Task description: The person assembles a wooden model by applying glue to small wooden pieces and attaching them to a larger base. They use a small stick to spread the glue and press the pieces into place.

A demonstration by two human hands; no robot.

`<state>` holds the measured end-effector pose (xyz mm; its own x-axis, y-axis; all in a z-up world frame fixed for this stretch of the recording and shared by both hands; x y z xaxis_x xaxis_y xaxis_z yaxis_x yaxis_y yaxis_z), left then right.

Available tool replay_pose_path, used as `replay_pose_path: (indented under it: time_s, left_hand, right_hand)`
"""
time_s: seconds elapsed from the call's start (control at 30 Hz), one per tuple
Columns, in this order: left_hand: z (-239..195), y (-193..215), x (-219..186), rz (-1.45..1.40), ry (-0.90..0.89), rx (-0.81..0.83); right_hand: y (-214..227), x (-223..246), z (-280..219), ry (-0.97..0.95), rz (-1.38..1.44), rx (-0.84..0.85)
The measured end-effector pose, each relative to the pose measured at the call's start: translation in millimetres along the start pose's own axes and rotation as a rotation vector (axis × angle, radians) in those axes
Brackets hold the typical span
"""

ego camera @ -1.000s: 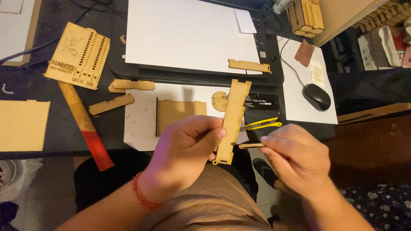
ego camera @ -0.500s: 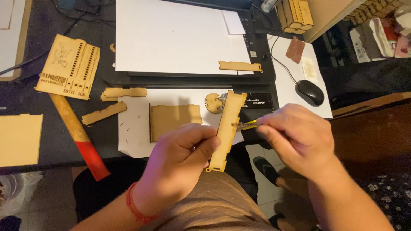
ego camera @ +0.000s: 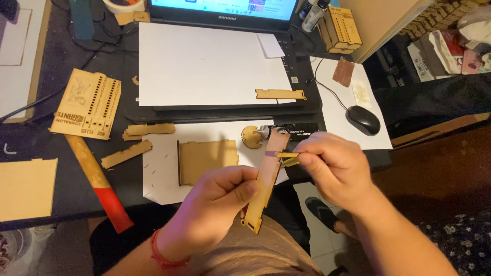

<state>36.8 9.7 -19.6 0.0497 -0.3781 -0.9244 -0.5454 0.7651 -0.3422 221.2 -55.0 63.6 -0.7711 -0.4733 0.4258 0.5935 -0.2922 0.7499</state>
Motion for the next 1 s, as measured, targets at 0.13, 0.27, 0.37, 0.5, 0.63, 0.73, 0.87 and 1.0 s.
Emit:
replay_pose_path:
  time_s: [0.13,0.27,0.37,0.5,0.63,0.73,0.87,1.0]
  left_hand:
    - [-0.3,1.5,-1.2,0.042,0.029,-0.010]
    - [0.0,0.0,0.9,0.009,0.019,0.040]
    - [-0.1,-2.0,2.8,-0.064,0.058,0.051]
    - [2.2,-4.5,11.1,-0.246,0.060,0.125]
    - [2.7,-3.7,18.7,-0.326,0.059,0.133]
    - [1.4,-7.2,18.6,-0.386,0.098,0.181]
    - [1.1,-8.1,16.9,-0.339,0.111,0.179]
    - [3.7,-7.1,24.1,-0.392,0.119,0.159]
  right_hand:
    - [-1.9,3.4,-4.9,0.050,0.002,0.125]
    - [6.2,-5.5,-10.0,-0.059,-0.062,0.112]
    - [9.7,-5.0,-10.6,-0.069,-0.088,0.053]
    - [7.7,3.3,-5.9,0.020,-0.055,0.033]
    - [6.2,11.5,-4.7,0.096,-0.025,0.078]
    - [9.3,14.6,-5.9,0.106,-0.064,0.069]
    - [15.8,16.5,-7.0,0.063,-0.177,-0.053]
    - [17.2,22.1,-8.4,0.208,-0.189,-0.192]
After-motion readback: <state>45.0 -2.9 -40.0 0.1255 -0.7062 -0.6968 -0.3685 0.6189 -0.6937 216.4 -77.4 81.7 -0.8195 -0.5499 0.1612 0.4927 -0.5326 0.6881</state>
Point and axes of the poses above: each hand's wrist, its own z-axis towards the middle knuckle, its own y-axis out of the back of the hand, x = y × z, the point moved 4 cm from there along z, towards the middle knuckle, and after that the axes turned 9 degrees about y, right-handed, at the moved point
